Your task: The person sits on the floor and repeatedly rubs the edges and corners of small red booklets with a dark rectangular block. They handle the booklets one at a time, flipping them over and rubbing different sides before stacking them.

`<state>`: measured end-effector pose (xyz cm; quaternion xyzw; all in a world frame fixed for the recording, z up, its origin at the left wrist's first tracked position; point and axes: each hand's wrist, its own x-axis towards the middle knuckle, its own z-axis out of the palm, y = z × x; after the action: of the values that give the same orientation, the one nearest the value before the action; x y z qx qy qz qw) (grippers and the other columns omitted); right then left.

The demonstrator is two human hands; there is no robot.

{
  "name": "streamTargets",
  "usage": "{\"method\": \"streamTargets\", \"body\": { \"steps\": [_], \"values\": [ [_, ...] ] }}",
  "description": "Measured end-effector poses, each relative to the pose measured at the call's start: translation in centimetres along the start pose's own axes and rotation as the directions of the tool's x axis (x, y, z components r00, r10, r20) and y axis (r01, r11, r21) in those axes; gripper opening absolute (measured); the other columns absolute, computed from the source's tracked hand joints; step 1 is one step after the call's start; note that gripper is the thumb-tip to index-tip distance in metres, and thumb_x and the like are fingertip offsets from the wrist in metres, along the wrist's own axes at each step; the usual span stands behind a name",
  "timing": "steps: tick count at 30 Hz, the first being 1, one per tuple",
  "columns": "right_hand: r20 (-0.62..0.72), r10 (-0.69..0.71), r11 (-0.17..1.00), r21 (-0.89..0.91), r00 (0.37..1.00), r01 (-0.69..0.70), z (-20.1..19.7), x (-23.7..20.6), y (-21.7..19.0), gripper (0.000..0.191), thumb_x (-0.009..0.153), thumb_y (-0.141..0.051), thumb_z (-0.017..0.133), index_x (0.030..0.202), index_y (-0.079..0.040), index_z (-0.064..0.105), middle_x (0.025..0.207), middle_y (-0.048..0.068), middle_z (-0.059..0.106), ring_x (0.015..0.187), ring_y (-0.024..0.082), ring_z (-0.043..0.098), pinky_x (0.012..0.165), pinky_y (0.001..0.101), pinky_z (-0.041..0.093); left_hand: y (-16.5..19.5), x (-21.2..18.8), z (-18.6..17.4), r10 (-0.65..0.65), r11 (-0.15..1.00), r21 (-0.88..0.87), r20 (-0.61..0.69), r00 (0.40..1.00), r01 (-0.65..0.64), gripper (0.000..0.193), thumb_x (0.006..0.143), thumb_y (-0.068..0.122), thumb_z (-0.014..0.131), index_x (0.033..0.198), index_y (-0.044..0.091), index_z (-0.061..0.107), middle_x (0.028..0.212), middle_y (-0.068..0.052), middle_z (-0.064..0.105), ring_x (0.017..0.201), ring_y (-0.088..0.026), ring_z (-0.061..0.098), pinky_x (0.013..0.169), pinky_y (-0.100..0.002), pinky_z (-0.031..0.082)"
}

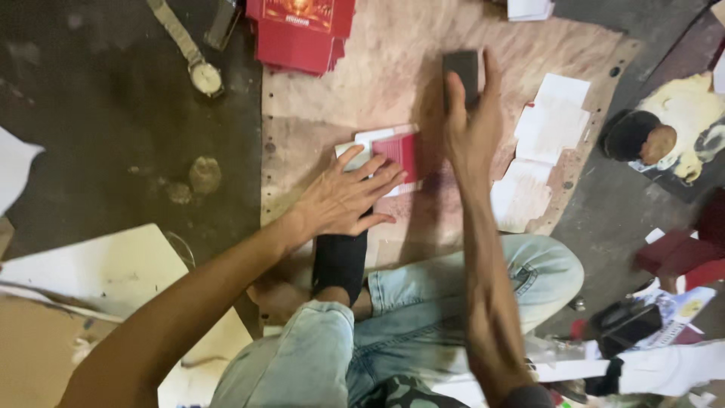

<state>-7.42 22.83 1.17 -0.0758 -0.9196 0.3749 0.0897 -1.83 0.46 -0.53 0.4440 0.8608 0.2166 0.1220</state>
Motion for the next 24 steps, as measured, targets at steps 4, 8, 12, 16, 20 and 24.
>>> {"method": "streamTargets", "body": {
  "steps": [4,8,12,16,20,24],
  "values": [
    [-0.005,0.088,0.984,-0.156,0.996,-0.087,1.9,-5.8,-1.5,0.053,0.114,-0.025,0.063,0.156,-0.002,0.041,0.142,0.028,0.056,0.134,0.04,0.058,0.115,0.0441,0.045,-0.5,-0.7,0.2,0.012,0.996,-0.085,-0.012,1.0,-0.013,0.066,0.102,0.059,0.052,0.136,0.002,0.059,0.152,-0.012,0.053,0.145,-0.029,0.042,0.124,-0.05,0.023],
    [0.094,0.332,0.938,0.076,0.939,-0.339,2.6,-8.5,-1.2,0.053,0.11,-0.025,0.06,0.154,0.0,0.045,0.134,0.023,0.064,0.122,0.033,0.063,0.106,0.0402,0.05,-0.8,-1.2,0.4,0.034,0.996,-0.081,-0.111,0.993,-0.043,0.073,0.103,0.059,0.051,0.144,-0.001,0.057,0.153,-0.013,0.053,0.146,-0.028,0.042,0.125,-0.046,0.024],
    [-0.135,0.15,0.975,0.187,0.979,-0.124,2.9,-9.1,-0.6,0.051,0.112,-0.018,0.059,0.155,0.002,0.041,0.141,0.022,0.062,0.128,0.03,0.064,0.112,0.0387,0.051,-0.7,-1.4,0.5,-0.006,0.998,-0.068,-0.106,0.994,-0.002,0.07,0.1,0.058,0.051,0.14,0.001,0.059,0.153,-0.011,0.053,0.146,-0.027,0.042,0.122,-0.049,0.024],
    [-0.003,0.155,0.988,0.018,0.988,-0.155,2.4,-8.1,-0.2,0.05,0.108,-0.019,0.065,0.151,-0.001,0.046,0.132,0.021,0.065,0.117,0.028,0.062,0.1,0.0373,0.051,-0.7,-1.5,0.5,0.007,0.998,-0.059,-0.082,0.997,-0.011,0.067,0.101,0.055,0.051,0.14,0.002,0.059,0.151,-0.013,0.053,0.144,-0.028,0.042,0.12,-0.049,0.026],
    [-0.07,0.15,0.978,0.154,0.986,-0.138,2.2,-8.2,-0.6,0.051,0.112,-0.017,0.061,0.156,0.0,0.042,0.136,0.022,0.061,0.12,0.027,0.061,0.102,0.0418,0.05,-0.8,-2.0,0.4,-0.05,0.987,-0.158,-0.059,0.997,0.041,0.067,0.101,0.056,0.053,0.139,0.001,0.058,0.152,-0.014,0.052,0.145,-0.03,0.041,0.122,-0.048,0.028],
    [0.171,0.138,0.888,-0.458,0.976,-0.046,2.4,-8.0,-1.2,0.055,0.103,-0.026,0.072,0.15,-0.006,0.051,0.104,0.022,0.063,0.094,0.031,0.061,0.081,0.0429,0.051,-0.9,-2.6,0.4,-0.041,0.994,-0.11,-0.096,0.995,0.031,0.071,0.099,0.054,0.054,0.141,-0.003,0.057,0.151,-0.016,0.052,0.145,-0.03,0.041,0.12,-0.046,0.029]
  ]
}}
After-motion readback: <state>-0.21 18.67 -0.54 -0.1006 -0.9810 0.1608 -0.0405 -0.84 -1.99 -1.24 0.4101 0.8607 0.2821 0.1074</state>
